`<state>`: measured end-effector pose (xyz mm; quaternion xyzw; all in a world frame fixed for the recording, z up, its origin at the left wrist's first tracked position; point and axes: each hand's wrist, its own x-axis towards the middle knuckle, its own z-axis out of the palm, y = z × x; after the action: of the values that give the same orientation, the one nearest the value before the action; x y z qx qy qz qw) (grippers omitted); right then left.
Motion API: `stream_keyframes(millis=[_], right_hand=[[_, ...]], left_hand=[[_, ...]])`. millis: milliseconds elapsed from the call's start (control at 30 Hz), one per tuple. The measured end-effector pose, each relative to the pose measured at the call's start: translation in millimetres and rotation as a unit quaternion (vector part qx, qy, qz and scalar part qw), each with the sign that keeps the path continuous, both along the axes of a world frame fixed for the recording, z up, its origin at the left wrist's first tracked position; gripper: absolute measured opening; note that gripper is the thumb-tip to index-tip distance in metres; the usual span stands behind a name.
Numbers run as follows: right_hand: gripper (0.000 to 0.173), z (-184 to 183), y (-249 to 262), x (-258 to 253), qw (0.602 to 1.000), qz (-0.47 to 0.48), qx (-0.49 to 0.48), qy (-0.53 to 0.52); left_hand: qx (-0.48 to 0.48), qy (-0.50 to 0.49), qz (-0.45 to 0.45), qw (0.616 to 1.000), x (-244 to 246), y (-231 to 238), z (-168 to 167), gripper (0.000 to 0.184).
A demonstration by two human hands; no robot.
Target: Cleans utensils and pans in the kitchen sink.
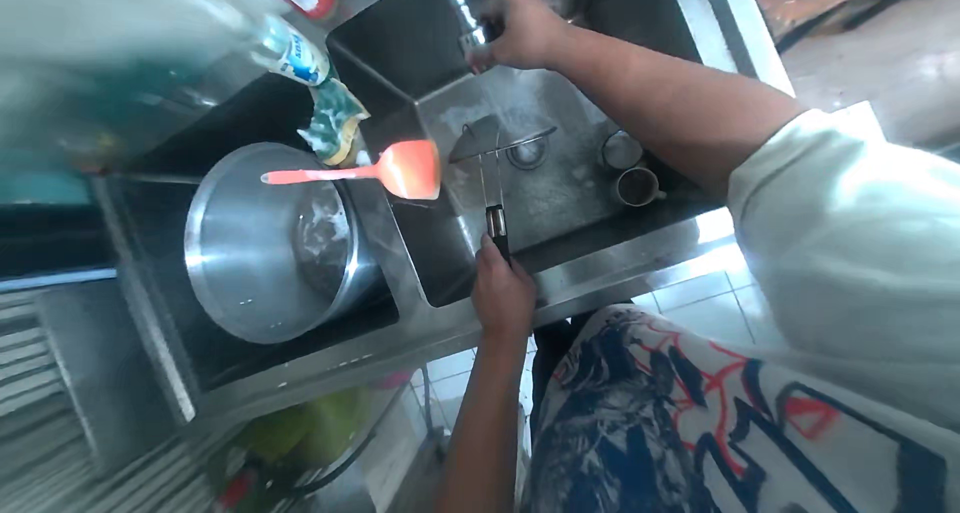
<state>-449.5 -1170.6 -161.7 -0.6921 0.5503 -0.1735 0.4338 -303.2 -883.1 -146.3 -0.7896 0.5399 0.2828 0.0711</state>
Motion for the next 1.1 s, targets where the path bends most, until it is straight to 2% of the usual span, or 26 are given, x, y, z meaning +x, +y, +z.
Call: stream_keyframes(millis=[167,267,367,467,533,700,800,933,1100], right_hand=[[0.046,-16,-11,4,0.998,-0.019,0.024,0.062],[0.041,-6,-2,10,1.0,-0.016,0.007,0.019],[0.041,-1,5,15,1.0,-0.018,0.0,-0.009],[0.042,-18,-4,8,1.0,-0.024,-0.003,0.0],[0.042,-29,-6,7,0.999,-0.031,-0.013,-0.003],[0.045,-24,2,19,0.998,-0.033,-0.021,-0.045],[0.049,-39,-7,15,0.999,-0.04,-0.021,-0.027],[0.051,-37,0,17,0.995,-0.054,-0.037,-0.074],[0.05,-46,-6,14,0.998,-0.049,-0.04,-0.015]], left_hand=[[0.029,0.118,0.046,0.992,5,-8,8,0.052],[0.065,0.217,0.107,0.968,13,-17,11,0.03],[0.105,0.343,0.211,0.909,22,-23,12,0.017],[0.14,0.428,0.3,0.841,27,-28,13,0.015],[0.161,0.468,0.356,0.793,30,-30,11,0.017],[0.218,0.56,0.44,0.667,40,-31,4,0.029],[0.237,0.594,0.456,0.619,45,-31,2,0.033],[0.243,0.632,0.476,0.561,50,-29,-6,0.035],[0.243,0.658,0.49,0.517,57,-23,-9,0.035]])
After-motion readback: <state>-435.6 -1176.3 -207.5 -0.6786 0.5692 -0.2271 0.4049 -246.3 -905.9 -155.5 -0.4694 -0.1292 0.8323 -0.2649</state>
